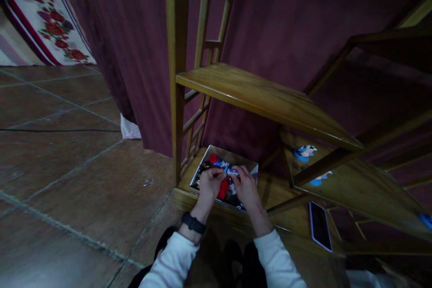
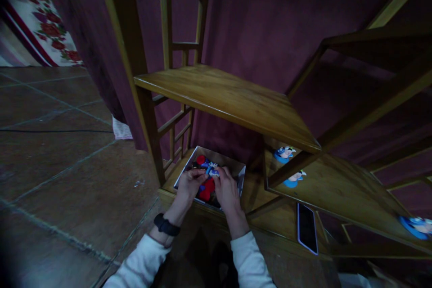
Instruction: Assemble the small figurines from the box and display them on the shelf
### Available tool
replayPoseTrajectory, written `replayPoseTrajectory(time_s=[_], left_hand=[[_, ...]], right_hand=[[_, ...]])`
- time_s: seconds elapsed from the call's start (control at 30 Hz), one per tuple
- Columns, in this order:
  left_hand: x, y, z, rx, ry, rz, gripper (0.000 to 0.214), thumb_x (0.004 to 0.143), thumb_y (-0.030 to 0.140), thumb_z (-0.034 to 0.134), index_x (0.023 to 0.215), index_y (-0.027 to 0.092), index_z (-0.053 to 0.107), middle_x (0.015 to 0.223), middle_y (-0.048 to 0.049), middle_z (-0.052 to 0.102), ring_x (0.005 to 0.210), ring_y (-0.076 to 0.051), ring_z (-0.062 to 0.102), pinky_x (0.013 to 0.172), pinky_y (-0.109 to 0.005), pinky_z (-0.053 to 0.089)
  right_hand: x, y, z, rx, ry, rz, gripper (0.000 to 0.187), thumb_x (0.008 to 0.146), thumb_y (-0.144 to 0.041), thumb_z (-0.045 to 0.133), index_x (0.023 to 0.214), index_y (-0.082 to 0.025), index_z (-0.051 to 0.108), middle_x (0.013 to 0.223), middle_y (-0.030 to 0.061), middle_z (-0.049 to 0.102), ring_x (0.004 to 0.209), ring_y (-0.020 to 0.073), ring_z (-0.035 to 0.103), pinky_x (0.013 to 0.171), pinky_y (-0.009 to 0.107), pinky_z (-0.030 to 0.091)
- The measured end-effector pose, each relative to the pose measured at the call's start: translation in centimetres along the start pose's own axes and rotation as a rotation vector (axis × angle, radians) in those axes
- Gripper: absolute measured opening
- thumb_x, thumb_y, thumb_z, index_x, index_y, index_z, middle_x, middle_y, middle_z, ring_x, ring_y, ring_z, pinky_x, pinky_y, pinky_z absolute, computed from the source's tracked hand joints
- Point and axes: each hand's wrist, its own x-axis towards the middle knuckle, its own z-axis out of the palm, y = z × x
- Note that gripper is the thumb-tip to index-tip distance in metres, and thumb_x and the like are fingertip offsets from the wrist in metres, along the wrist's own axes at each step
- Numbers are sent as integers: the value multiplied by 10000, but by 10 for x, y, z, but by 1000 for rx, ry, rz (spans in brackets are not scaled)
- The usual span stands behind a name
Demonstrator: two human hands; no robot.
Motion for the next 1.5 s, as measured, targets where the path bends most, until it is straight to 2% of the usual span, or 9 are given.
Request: replayPoseTrajectory(time_s=[0.33, 0.63, 0.77, 0.87, 0.93, 1.07, 1.2, 1.33, 1.5], left_hand=[[0, -7, -4, -4, 57, 34, 102, 577, 199, 708, 658, 139, 691, 622, -27, 653, 568, -127, 551, 590, -246, 441], [-10, -4, 6, 14, 126, 65, 89, 619, 205, 675, 677, 138, 671, 644, -17, 644, 581, -119, 545, 589, -226, 421], [-6, -5, 4, 50, 141, 54, 120, 575, 217, 717, 633, 143, 641, 582, 6, 613, 534, -101, 519, 546, -206, 396], [-3, -6, 1, -36, 122, 7, 191, 533, 232, 760, 611, 140, 612, 534, 23, 586, 494, -87, 505, 519, -196, 395], [-3, -5, 0, -147, 82, -56, 222, 534, 224, 771, 671, 135, 620, 544, 25, 594, 491, -85, 521, 526, -199, 421], [-5, 0, -1, -418, 28, -255, 275, 565, 132, 768, 800, 131, 625, 636, -2, 641, 549, -109, 594, 589, -245, 503], [-4, 5, -7, -573, -9, -401, 229, 602, 10, 720, 766, 123, 607, 694, -37, 665, 634, -133, 640, 638, -259, 535], [-7, 9, -11, -616, -96, -354, 282, 593, 1, 719, 825, 133, 628, 677, -18, 666, 663, -132, 645, 715, -293, 538], [-16, 20, -7, -555, -180, -203, 424, 543, 97, 776, 938, 155, 632, 718, -9, 674, 711, -136, 639, 748, -293, 513]], right_hand=[[-6, -11, 5, -128, 1, -44, 301, 880, -215, 389, 1142, -220, 538, 1074, 86, 575, 978, 205, 574, 840, 319, 459], [-3, -11, 6, -107, 10, 21, 262, 857, -193, 419, 1076, -201, 562, 1018, 89, 586, 928, 208, 578, 825, 330, 451], [-2, -12, 7, -72, -25, 7, 289, 850, -172, 410, 1095, -206, 560, 1032, 87, 577, 945, 211, 577, 838, 338, 450], [-1, -13, 6, 20, -40, -16, 316, 838, -166, 420, 1112, -233, 565, 1060, 71, 575, 969, 203, 575, 861, 338, 446], [0, -12, 5, 124, -34, -7, 346, 827, -180, 450, 1149, -259, 551, 1079, 56, 579, 965, 193, 577, 865, 335, 449], [4, -6, 8, 422, 41, 144, 492, 768, -245, 567, 1248, -267, 464, 1036, 36, 615, 800, 155, 596, 776, 315, 487], [5, -1, 15, 626, 51, 210, 312, 721, -300, 618, 1026, -231, 611, 1008, 37, 638, 912, 179, 584, 830, 325, 468], [4, -6, 18, 834, 5, 228, 281, 700, -312, 635, 968, -228, 614, 954, 20, 662, 879, 175, 609, 837, 330, 467], [5, -15, 10, 900, 43, 193, 235, 683, -280, 655, 907, -226, 611, 909, 9, 668, 856, 164, 609, 818, 312, 467]])
